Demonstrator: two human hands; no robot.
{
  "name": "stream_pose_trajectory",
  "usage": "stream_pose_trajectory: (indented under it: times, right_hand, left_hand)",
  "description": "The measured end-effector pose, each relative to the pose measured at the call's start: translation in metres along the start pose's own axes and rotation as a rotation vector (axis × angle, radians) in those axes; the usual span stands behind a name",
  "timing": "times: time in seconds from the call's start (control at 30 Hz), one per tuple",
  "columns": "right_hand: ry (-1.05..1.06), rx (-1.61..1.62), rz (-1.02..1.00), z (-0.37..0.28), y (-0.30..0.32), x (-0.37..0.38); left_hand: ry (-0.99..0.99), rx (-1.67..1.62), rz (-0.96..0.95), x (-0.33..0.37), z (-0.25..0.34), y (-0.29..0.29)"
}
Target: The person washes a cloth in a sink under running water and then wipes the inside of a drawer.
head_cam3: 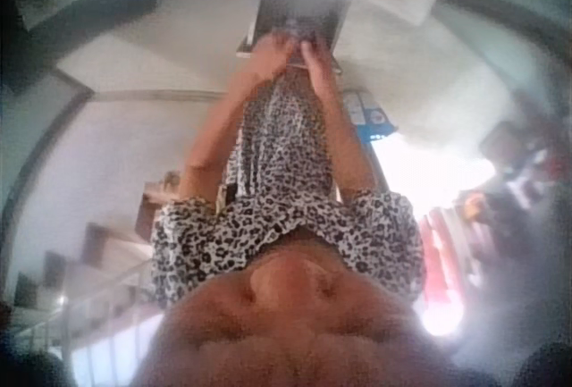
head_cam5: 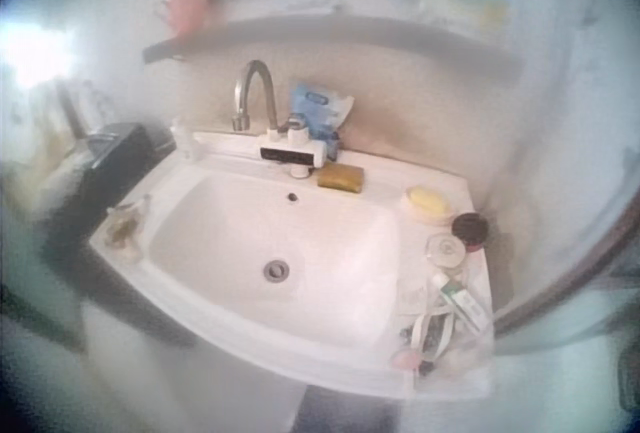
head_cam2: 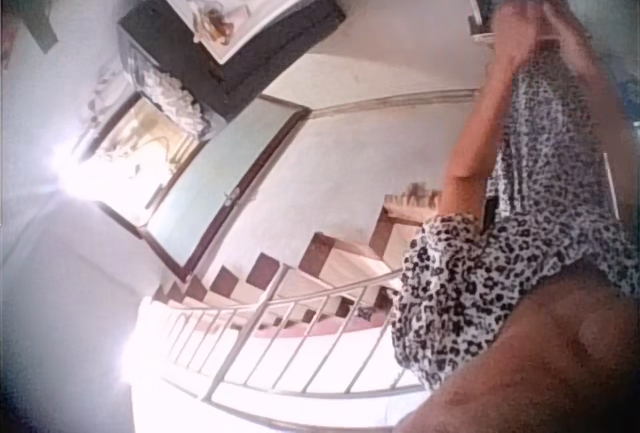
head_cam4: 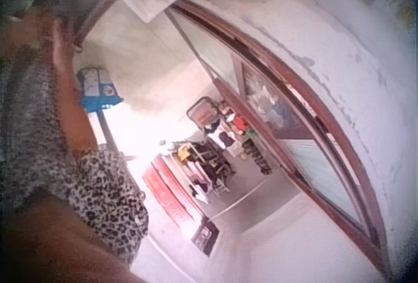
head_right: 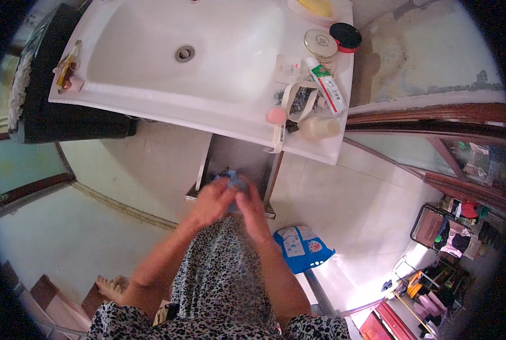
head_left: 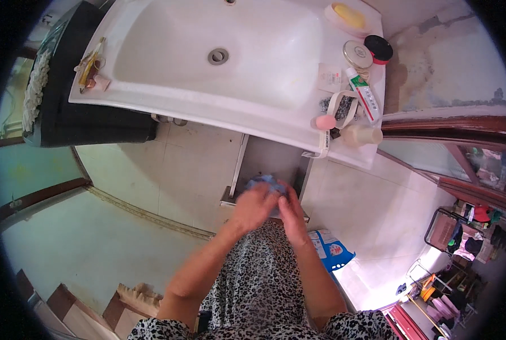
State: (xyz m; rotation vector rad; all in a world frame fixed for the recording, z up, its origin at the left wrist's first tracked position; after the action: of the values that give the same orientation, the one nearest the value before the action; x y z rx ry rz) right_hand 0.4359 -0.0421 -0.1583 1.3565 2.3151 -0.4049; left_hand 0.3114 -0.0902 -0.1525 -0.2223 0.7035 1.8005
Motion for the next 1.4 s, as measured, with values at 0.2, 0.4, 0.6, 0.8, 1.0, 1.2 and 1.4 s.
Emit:
stream_pose_trajectory:
  times: [0.2,0.4,0.6,0.8,1.0,1.2,1.4]
  right_hand:
    - [-0.026,-0.018,0.234,-0.019,0.018,0.033]
    - [0.536,-1.213,-0.187,0.03,-0.021,0.082]
    - [0.334,-1.459,-0.508,0.018,-0.019,0.09]
    - [0.55,-1.358,0.19,0.023,-0.009,0.147]
    - [0.333,-1.194,-0.326,0.045,-0.064,0.086]
    - [0.202,-1.243,-0.653,0.037,-0.036,0.074]
    - [0.13,-1.745,-0.64,0.017,-0.001,0.075]
  left_hand:
    - [-0.091,-0.031,0.409,-0.031,-0.028,0.029]
    - [-0.316,0.542,0.488,-0.037,-0.032,0.002]
    - [-0.308,0.56,0.486,-0.036,-0.049,0.001]
    - [-0.312,0.47,0.473,-0.031,-0.043,-0.003]
    - [-0.341,0.368,0.624,-0.031,-0.06,-0.007]
    - [-0.317,0.393,0.696,-0.028,-0.053,-0.01]
    - [-0.299,0.395,0.728,-0.03,-0.058,-0.009]
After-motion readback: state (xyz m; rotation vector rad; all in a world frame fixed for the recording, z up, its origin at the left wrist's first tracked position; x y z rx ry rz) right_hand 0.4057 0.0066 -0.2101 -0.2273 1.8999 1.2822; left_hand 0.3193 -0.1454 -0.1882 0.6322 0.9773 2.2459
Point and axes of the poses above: each hand's wrist, its own x-axis towards the middle knuckle, its own y-axis out of the back of the hand, z = x × y, the point moved 3 cm from there along x, towards the middle knuckle, and after that the axes turned 3 degrees about z, right-handed, at the moved point
